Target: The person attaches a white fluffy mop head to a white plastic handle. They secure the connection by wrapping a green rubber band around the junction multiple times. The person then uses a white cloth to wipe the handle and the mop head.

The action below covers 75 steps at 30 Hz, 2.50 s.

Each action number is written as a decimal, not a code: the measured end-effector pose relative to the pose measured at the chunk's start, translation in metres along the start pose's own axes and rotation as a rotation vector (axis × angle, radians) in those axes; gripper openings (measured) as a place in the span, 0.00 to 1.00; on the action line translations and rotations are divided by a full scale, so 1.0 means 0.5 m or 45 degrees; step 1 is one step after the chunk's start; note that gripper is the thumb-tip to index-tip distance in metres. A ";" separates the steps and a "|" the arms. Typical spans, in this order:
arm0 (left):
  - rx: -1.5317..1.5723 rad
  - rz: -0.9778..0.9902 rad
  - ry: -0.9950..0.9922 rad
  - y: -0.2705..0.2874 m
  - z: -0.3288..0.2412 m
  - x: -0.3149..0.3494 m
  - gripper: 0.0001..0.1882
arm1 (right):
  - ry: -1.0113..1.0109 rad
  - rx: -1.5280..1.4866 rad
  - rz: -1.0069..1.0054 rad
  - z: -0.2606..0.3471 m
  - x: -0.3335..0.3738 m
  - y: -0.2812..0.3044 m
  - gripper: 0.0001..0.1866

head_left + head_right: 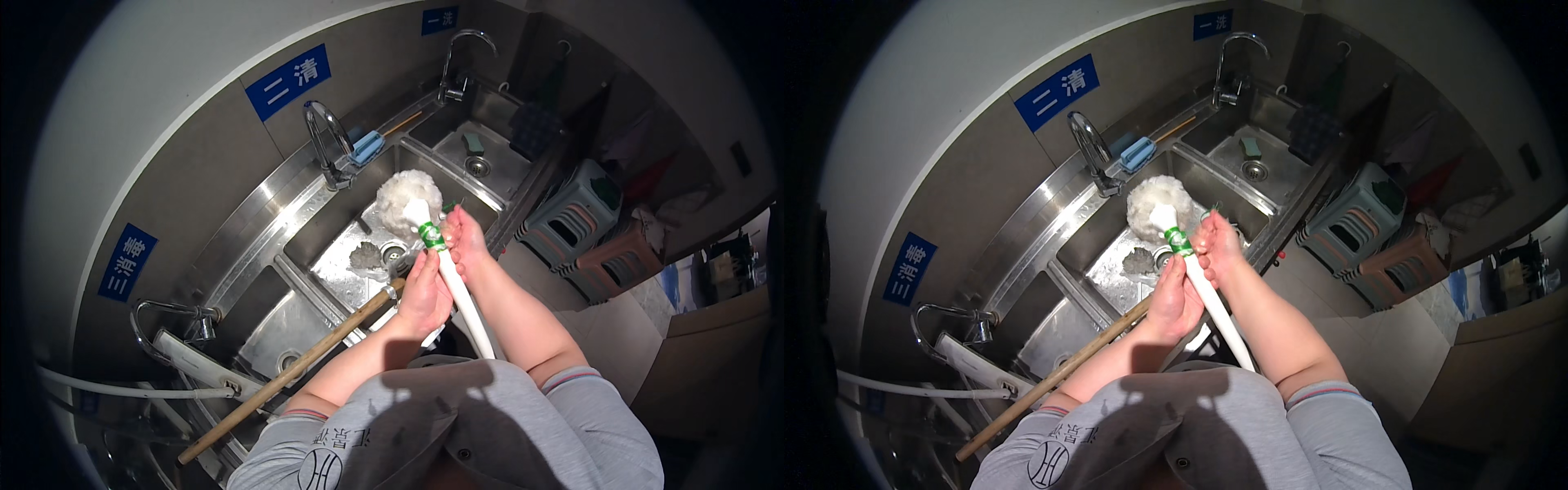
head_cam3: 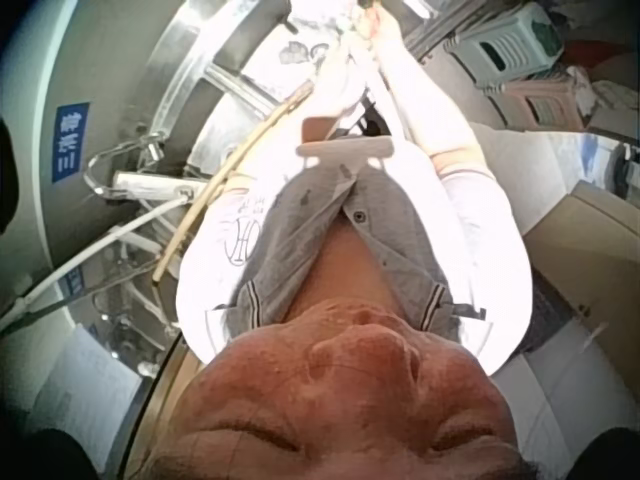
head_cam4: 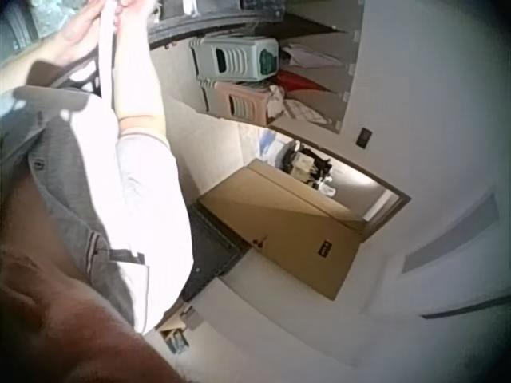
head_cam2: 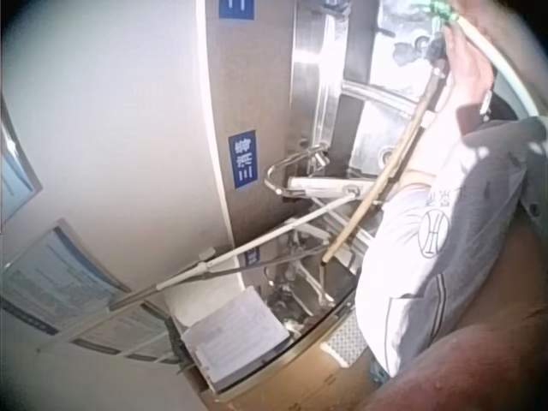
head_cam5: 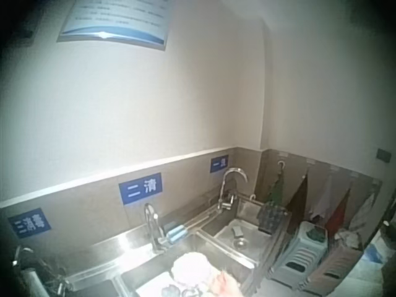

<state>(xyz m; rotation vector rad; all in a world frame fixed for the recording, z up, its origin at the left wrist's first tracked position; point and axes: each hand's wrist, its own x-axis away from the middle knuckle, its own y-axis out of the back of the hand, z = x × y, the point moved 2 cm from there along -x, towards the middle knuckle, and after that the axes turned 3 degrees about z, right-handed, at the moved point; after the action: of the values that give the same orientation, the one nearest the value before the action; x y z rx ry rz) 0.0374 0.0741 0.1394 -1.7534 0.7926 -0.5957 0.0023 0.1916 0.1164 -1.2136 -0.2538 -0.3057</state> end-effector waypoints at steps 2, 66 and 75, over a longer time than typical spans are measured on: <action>0.035 -0.052 0.055 -0.001 0.009 0.007 0.13 | -0.060 0.051 0.025 -0.010 -0.018 0.034 0.20; -3.513 0.856 0.669 -0.010 -0.214 -0.154 0.06 | 0.263 1.488 0.065 -0.065 0.052 -0.042 0.27; -3.489 1.042 0.462 -0.023 -0.214 -0.154 0.15 | -0.009 0.460 -0.152 -0.011 -0.025 0.090 0.05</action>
<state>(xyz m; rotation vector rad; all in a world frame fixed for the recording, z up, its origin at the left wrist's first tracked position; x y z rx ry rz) -0.0880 0.0685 0.1818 -2.6062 3.0386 1.8692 0.0073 0.2017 0.0709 -0.8446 -0.3713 -0.3427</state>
